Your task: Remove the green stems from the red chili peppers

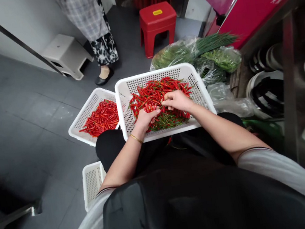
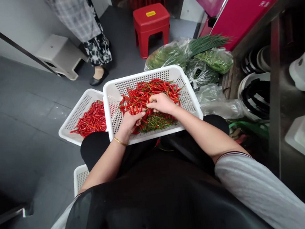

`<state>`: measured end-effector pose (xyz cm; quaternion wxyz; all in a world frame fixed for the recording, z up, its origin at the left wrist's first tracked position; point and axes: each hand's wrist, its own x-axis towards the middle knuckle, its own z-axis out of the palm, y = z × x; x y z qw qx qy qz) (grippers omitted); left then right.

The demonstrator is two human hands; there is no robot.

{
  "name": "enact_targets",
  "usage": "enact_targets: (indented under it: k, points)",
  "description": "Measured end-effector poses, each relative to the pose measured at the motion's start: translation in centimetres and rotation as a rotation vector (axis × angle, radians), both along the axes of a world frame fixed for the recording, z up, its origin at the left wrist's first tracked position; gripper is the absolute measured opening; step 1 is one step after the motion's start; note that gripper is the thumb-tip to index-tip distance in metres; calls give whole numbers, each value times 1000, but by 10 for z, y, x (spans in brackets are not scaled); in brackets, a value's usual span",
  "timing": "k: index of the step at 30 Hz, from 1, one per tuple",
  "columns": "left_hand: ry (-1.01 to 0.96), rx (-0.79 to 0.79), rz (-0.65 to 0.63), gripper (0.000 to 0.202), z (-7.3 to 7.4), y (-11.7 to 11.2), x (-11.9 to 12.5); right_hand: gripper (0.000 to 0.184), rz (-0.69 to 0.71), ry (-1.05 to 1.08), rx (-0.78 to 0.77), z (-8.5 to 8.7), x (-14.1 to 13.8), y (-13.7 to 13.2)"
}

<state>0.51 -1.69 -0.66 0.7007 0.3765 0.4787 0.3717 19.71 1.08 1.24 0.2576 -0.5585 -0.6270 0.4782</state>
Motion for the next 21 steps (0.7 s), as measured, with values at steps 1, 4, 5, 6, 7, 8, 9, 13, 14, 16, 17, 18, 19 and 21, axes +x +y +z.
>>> enact_targets:
  k: [1, 4, 5, 6, 7, 8, 9, 13, 14, 16, 17, 18, 19, 21]
  points:
    - [37, 6, -13, 31, -2, -1, 4, 29, 0, 48, -58, 0, -4, -2]
    - [45, -59, -51, 34, -7, -3, 10, 33, -49, 168, -210, -2, -16, -9]
    - [21, -104, -50, 36, -7, -2, 10, 34, -98, 210, -234, -3, -18, -11]
    - [-9, -147, -41, 38, -7, -2, 9, 33, -145, 244, -245, -4, -19, -14]
    - [-41, -180, -29, 39, -7, -1, 7, 32, -174, 257, -247, -5, -18, -18]
    - [-69, -200, -17, 40, -7, -1, 7, 31, -170, 243, -247, -5, -18, -22]
    - [-90, -207, -1, 40, -6, 0, 6, 29, -131, 203, -250, -6, -17, -26]
    - [-84, -196, 42, 39, -8, 1, 4, 23, 47, 50, -277, -11, -16, -39]
    - [-49, -185, 47, 37, -8, 1, 3, 23, 39, 44, -266, -12, -14, -39]
    - [101, -109, 67, 35, -6, 3, -3, 22, -18, 19, -231, -12, -8, -39]
    - [212, -43, 94, 37, -4, 4, -7, 23, -43, -24, -214, -11, -5, -38]
    - [323, 35, 128, 40, -1, 5, -10, 24, -61, -85, -195, -9, -1, -37]
    - [405, 105, 153, 43, 3, 6, -12, 26, -66, -154, -168, -6, 1, -36]
    - [408, 154, 128, 40, 11, 6, -13, 29, -26, -272, -59, 3, 1, -38]
